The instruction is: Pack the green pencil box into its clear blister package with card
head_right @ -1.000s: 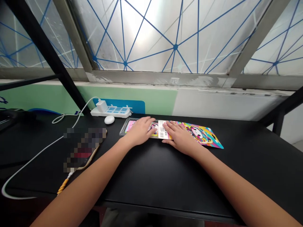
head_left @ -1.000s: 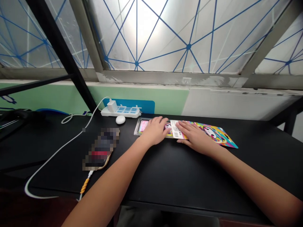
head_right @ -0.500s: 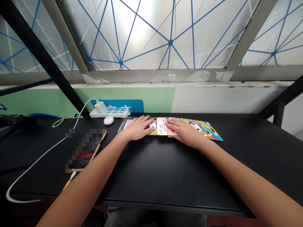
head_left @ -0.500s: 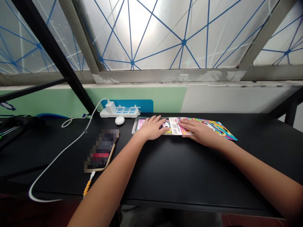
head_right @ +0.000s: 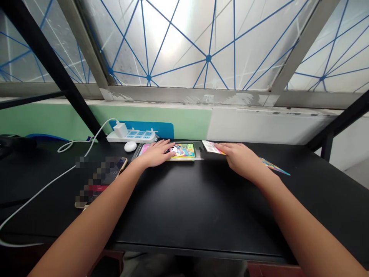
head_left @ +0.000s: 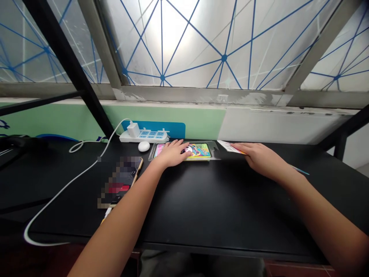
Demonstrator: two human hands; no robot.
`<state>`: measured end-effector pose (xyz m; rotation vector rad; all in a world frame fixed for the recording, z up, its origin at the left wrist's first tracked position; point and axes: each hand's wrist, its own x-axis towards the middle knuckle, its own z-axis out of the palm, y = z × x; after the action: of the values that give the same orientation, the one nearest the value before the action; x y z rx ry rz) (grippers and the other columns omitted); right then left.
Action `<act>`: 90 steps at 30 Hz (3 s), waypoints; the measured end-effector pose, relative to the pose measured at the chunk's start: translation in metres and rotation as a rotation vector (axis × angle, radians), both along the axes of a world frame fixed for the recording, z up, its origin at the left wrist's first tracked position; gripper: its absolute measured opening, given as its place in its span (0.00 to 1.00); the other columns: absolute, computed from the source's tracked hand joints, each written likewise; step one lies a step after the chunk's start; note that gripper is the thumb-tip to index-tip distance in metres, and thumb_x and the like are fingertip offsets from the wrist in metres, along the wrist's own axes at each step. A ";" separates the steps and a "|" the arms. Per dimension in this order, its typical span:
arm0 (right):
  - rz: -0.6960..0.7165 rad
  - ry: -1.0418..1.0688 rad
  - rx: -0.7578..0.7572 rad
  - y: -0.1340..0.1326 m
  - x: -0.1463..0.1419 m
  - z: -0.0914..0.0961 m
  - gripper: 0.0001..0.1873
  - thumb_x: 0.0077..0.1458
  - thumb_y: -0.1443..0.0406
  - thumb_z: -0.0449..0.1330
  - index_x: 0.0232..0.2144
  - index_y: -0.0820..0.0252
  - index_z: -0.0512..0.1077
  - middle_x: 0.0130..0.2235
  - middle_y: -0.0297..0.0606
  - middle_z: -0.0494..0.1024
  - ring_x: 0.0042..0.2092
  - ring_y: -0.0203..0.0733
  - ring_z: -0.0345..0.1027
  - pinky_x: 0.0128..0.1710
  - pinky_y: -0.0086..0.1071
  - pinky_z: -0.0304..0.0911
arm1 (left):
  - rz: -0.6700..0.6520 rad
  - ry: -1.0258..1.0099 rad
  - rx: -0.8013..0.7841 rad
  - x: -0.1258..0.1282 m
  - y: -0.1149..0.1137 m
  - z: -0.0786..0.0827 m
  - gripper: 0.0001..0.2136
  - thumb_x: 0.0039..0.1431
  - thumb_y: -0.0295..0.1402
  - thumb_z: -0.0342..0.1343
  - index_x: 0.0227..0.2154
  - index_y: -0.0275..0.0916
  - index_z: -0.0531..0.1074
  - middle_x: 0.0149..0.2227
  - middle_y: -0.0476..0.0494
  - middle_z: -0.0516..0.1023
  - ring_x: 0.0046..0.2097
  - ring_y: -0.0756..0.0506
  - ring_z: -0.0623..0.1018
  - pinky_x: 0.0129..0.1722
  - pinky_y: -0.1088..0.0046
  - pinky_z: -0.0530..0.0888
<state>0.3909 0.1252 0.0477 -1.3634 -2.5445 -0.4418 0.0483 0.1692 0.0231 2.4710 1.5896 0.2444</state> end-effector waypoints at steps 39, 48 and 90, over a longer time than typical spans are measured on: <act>0.043 0.215 -0.304 0.061 -0.068 -0.032 0.34 0.59 0.41 0.49 0.57 0.55 0.69 0.56 0.49 0.72 0.56 0.62 0.64 0.54 0.54 0.62 | 0.230 -0.496 0.071 0.014 -0.008 0.008 0.13 0.66 0.32 0.46 0.46 0.41 0.74 0.42 0.45 0.82 0.42 0.43 0.79 0.43 0.66 0.75; 0.019 0.134 -0.436 0.066 -0.053 -0.020 0.40 0.50 0.37 0.57 0.55 0.55 0.72 0.53 0.53 0.71 0.56 0.65 0.64 0.54 0.57 0.64 | 0.051 -0.168 0.274 0.023 -0.010 -0.005 0.12 0.66 0.36 0.49 0.46 0.42 0.75 0.51 0.42 0.75 0.53 0.39 0.72 0.53 0.59 0.69; 0.360 0.449 0.528 -0.060 -0.050 -0.026 0.27 0.55 0.70 0.64 0.57 0.51 0.66 0.42 0.41 0.72 0.46 0.50 0.68 0.46 0.46 0.68 | -0.151 -0.213 0.779 -0.023 -0.121 0.033 0.13 0.60 0.26 0.60 0.47 0.42 0.72 0.47 0.42 0.76 0.50 0.40 0.72 0.52 0.59 0.70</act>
<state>0.3405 0.0654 0.0219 -0.7005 -2.0378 -0.5993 0.0252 0.0482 0.0558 2.9323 1.3720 1.2615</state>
